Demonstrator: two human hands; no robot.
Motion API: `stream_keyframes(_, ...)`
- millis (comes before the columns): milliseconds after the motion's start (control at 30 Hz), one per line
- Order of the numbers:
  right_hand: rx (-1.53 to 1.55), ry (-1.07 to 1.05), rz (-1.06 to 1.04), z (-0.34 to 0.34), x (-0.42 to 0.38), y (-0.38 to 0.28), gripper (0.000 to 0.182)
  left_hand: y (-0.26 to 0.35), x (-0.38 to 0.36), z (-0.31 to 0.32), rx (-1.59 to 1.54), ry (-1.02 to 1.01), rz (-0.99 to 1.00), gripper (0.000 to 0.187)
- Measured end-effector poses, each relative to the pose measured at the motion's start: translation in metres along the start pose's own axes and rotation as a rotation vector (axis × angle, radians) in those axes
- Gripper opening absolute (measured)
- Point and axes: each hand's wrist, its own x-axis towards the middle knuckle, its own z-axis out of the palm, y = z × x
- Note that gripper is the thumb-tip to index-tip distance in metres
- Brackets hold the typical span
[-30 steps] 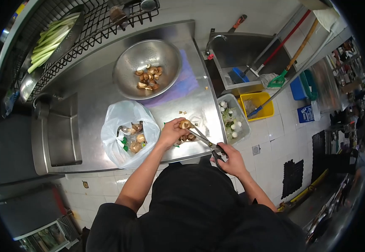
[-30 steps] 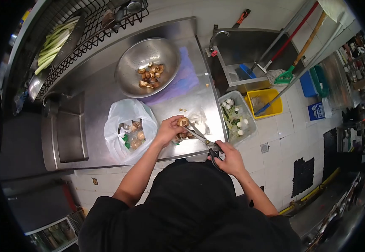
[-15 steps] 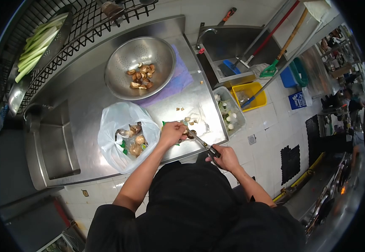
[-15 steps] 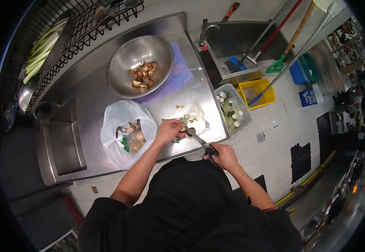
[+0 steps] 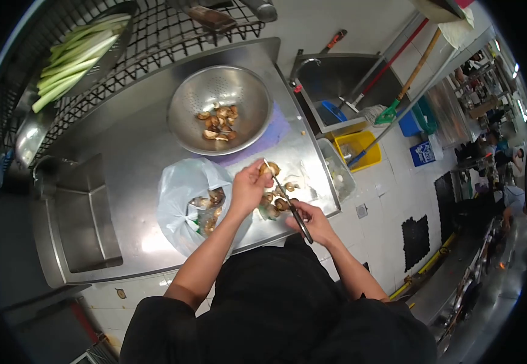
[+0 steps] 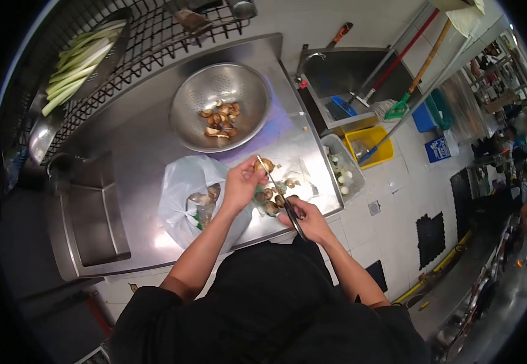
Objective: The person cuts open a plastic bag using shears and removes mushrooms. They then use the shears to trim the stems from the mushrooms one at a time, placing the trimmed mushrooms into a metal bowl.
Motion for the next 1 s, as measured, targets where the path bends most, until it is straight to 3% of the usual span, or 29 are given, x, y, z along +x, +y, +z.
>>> stream_keyframes(67, -0.016, -0.027, -0.184, 0.006, 0.027, -0.010, 0.057, 0.017, 0.017, -0.019, -0.011, 0.123, 0.131, 0.052)
stream_keyframes(133, 0.085, -0.092, -0.090, 0.011, 0.037, -0.048, 0.056, 0.047, 0.027, -0.035, 0.035, 0.156, 0.158, 0.045)
stream_keyframes(233, 0.047, -0.061, -0.186, 0.019, 0.063, -0.070, 0.054, 0.077, 0.040, -0.055, 0.021, 0.210, 0.190, 0.022)
stream_keyframes(400, 0.088, -0.054, -0.128, 0.032, 0.086, -0.097, 0.052, 0.088, 0.069, -0.084, -0.056, 0.293, 0.135, 0.025)
stream_keyframes(533, 0.116, -0.073, -0.064, 0.026, 0.081, -0.080, 0.052, 0.077, 0.073, -0.089, 0.207, 0.384, 0.176, 0.037)
stream_keyframes(600, 0.050, 0.018, -0.106, 0.011, 0.069, -0.065, 0.051, 0.076, 0.059, -0.077, 0.818, 0.597, 0.458, 0.039)
stream_keyframes(633, 0.082, 0.030, -0.111, 0.002, 0.062, -0.054, 0.049, 0.081, 0.044, -0.060, 0.714, 0.563, 0.437, 0.027)
stream_keyframes(700, 0.106, 0.050, -0.041, -0.020, 0.045, -0.037, 0.047, 0.059, 0.036, -0.038, 0.515, 0.231, 0.210, 0.018)
stream_keyframes(833, 0.091, -0.006, 0.090, -0.065, 0.013, 0.000, 0.042, 0.007, 0.006, 0.032, 1.081, -0.393, 0.241, 0.029)
stream_keyframes(867, 0.089, -0.019, 0.088, -0.073, 0.005, 0.007, 0.042, -0.008, 0.000, 0.041, 1.260, -0.485, 0.105, 0.033)
stream_keyframes(933, 0.017, -0.047, 0.117, -0.087, -0.011, 0.021, 0.043, -0.060, 0.010, 0.044, 1.307, -0.505, 0.105, 0.040)
stream_keyframes(1000, -0.126, -0.048, 0.027, -0.098, -0.018, 0.047, 0.046, -0.059, 0.007, 0.036, 1.193, -0.471, 0.173, 0.039)
